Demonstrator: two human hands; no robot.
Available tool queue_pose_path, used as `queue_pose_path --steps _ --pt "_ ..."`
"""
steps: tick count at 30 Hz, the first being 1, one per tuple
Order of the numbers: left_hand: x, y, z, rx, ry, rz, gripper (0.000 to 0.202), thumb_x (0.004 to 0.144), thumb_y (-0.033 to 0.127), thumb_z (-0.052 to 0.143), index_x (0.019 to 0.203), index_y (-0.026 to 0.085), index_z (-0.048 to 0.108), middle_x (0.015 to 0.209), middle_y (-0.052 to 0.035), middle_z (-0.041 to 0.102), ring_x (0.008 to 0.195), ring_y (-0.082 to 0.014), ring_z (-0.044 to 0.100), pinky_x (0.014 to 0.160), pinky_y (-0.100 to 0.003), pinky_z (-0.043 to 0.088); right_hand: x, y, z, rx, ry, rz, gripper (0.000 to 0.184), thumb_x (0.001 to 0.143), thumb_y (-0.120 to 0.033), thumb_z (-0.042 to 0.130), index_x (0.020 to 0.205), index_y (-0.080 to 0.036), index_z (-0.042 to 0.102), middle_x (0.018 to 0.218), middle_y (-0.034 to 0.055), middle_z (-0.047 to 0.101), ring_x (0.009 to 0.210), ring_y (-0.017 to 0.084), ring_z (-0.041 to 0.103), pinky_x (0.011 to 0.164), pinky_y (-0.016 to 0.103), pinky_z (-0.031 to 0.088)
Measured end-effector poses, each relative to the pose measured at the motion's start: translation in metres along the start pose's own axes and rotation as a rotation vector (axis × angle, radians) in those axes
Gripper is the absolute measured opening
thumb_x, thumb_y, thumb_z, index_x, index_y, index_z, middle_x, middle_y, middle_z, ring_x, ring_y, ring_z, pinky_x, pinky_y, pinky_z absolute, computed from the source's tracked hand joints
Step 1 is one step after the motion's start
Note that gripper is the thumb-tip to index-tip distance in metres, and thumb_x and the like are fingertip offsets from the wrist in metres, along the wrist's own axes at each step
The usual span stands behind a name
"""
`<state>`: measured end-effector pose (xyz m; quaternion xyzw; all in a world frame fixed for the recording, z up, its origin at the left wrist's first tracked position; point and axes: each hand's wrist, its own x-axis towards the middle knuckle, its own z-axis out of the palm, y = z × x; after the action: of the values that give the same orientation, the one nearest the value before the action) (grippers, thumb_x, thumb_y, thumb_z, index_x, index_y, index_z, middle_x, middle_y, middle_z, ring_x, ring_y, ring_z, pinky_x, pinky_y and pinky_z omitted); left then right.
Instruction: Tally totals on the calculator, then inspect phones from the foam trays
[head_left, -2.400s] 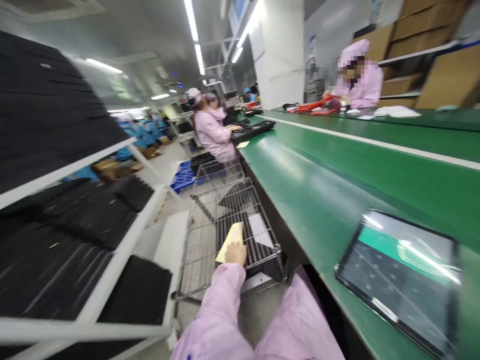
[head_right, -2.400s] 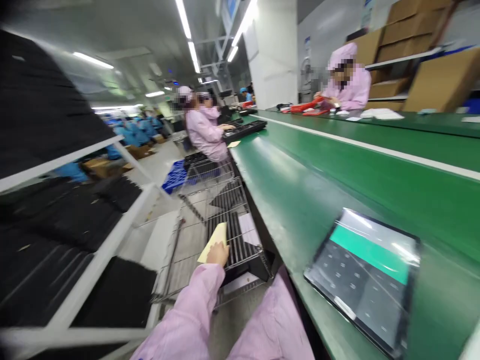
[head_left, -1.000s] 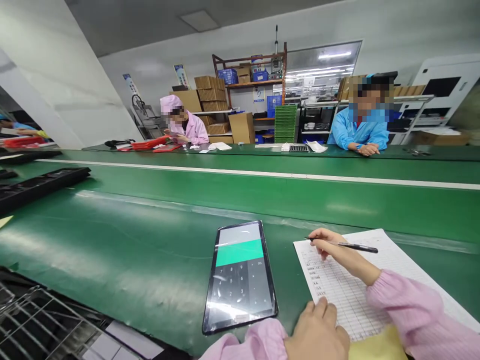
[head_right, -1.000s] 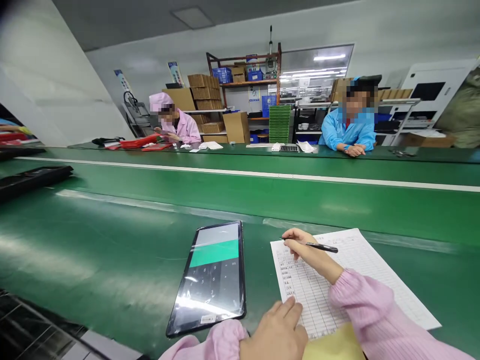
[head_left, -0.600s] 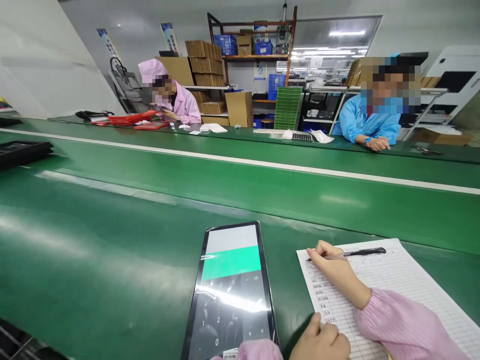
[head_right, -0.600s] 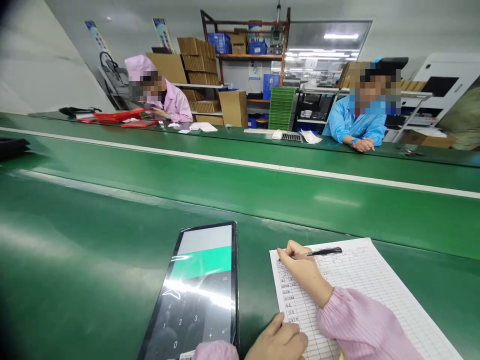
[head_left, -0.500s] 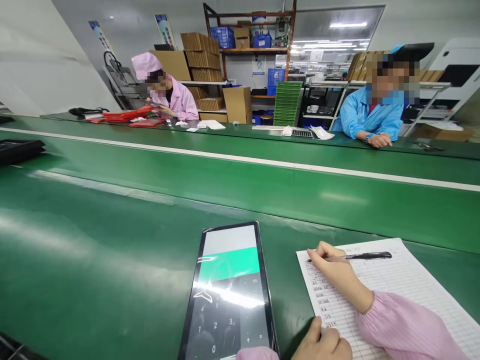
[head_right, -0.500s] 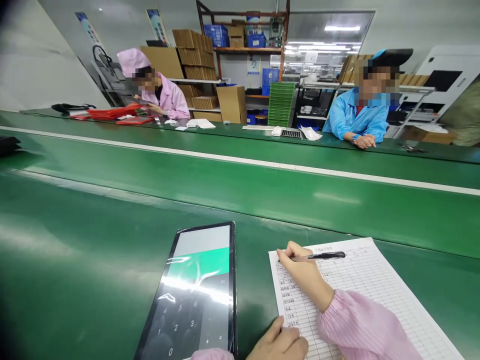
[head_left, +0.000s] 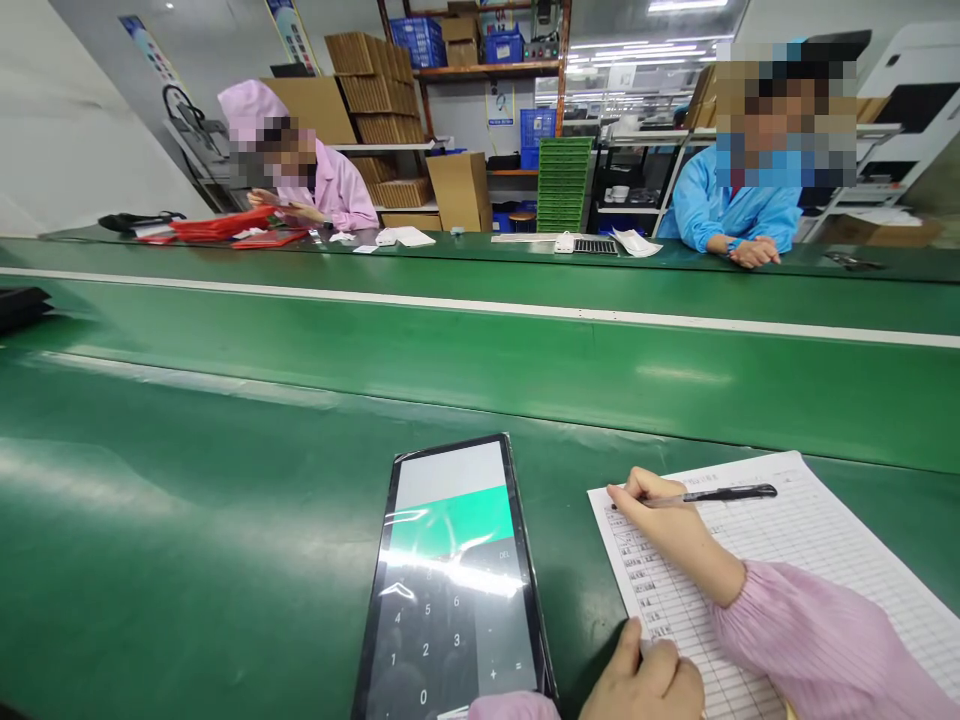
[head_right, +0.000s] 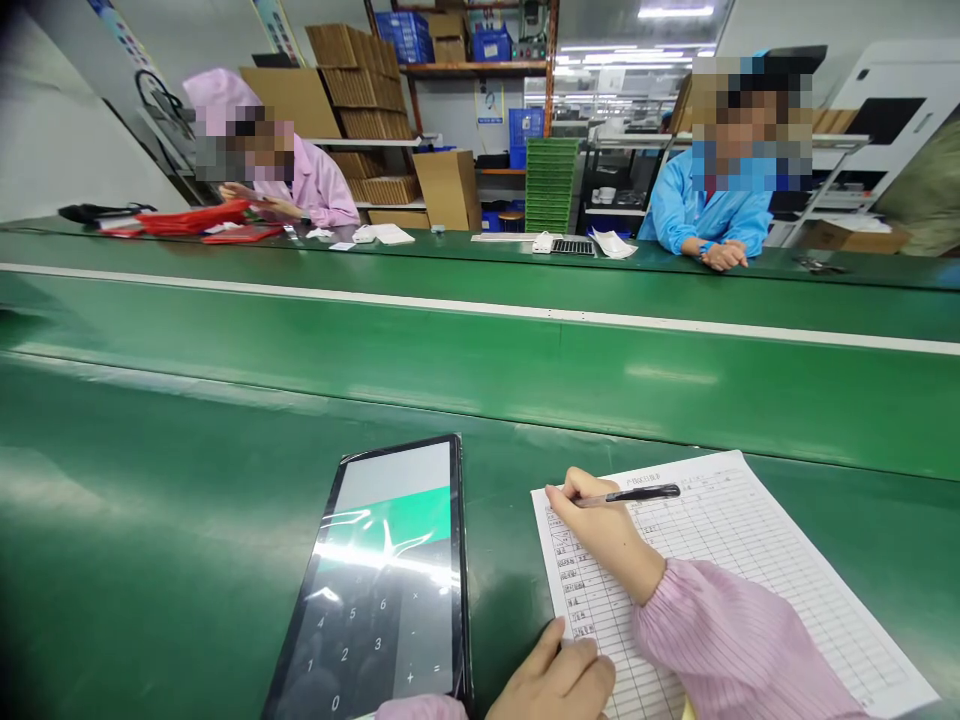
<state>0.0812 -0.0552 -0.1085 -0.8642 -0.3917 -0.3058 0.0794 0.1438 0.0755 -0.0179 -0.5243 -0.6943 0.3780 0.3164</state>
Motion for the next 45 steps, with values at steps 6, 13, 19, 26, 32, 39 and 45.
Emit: queue_pose_path --steps 6,13,19,26,32,39,45 --pt "0.000 0.001 0.002 -0.015 -0.058 -0.016 0.022 0.083 0.030 0.045 0.078 0.017 0.062 0.065 -0.0014 0.068 0.059 -0.0158 0.057 0.076 -0.033 0.051 0.000 0.001 0.001 0.083 0.013 0.010 0.037 0.061 -0.047 0.055 0.044 -0.022 0.033 0.043 -0.0046 0.035 0.046 0.012 0.031 0.045 0.024 0.025" --pt "0.008 -0.007 -0.013 -0.138 -0.293 -0.075 0.011 0.080 0.029 0.056 0.076 0.021 0.063 0.072 -0.0020 0.068 0.070 -0.0162 0.059 0.074 -0.031 0.049 0.006 -0.015 -0.021 0.307 0.090 0.082 0.044 0.060 -0.056 0.062 0.049 -0.022 0.036 0.042 -0.0044 0.040 0.039 0.009 0.030 0.039 0.022 0.024" --pt "0.034 -0.015 -0.069 -0.349 -0.339 -0.440 0.018 0.082 0.024 0.048 0.067 0.019 0.057 0.073 -0.0058 0.064 0.072 -0.0186 0.058 0.062 -0.029 0.045 -0.018 -0.043 -0.089 0.369 0.134 0.109 0.058 0.055 -0.074 0.068 0.080 -0.022 0.057 0.062 0.0056 0.064 0.050 0.018 0.054 0.041 0.027 0.041" --pt "0.060 -0.025 -0.109 -1.003 -0.286 -1.094 0.025 0.084 0.025 0.036 0.060 0.020 0.040 0.071 0.0001 0.056 0.070 -0.0154 0.052 0.063 -0.026 0.039 -0.063 -0.024 -0.111 0.055 0.113 0.117 0.042 0.057 -0.057 0.071 0.078 -0.023 0.060 0.081 0.0067 0.067 0.074 0.027 0.062 0.057 0.033 0.051" --pt "0.059 -0.024 -0.101 -1.138 -0.229 -1.048 0.013 0.079 0.020 0.045 0.085 0.016 0.055 0.081 -0.0013 0.058 0.065 -0.0135 0.051 0.065 -0.026 0.041 -0.070 -0.006 -0.110 0.004 -0.032 0.063 0.027 0.070 -0.048 0.061 0.076 -0.022 0.054 0.069 -0.0006 0.057 0.060 0.018 0.053 0.051 0.026 0.042" --pt "0.058 -0.030 -0.102 -0.826 -0.093 -0.902 0.031 0.073 0.010 0.048 0.103 0.017 0.056 0.098 -0.0041 0.057 0.069 -0.0125 0.052 0.075 -0.028 0.045 -0.064 -0.003 -0.116 -0.069 -0.219 0.008 0.021 0.069 -0.041 0.057 0.073 -0.021 0.053 0.066 -0.0014 0.054 0.058 0.016 0.048 0.050 0.024 0.036" --pt "0.059 -0.032 -0.098 -0.755 -0.099 -0.877 0.023 0.075 0.010 0.048 0.094 0.018 0.057 0.091 -0.0022 0.058 0.071 -0.0130 0.054 0.076 -0.028 0.046 -0.051 0.010 -0.110 -0.093 -0.195 -0.019 0.019 0.066 -0.037 0.052 0.076 -0.021 0.051 0.067 -0.0014 0.052 0.057 0.015 0.044 0.050 0.024 0.033"
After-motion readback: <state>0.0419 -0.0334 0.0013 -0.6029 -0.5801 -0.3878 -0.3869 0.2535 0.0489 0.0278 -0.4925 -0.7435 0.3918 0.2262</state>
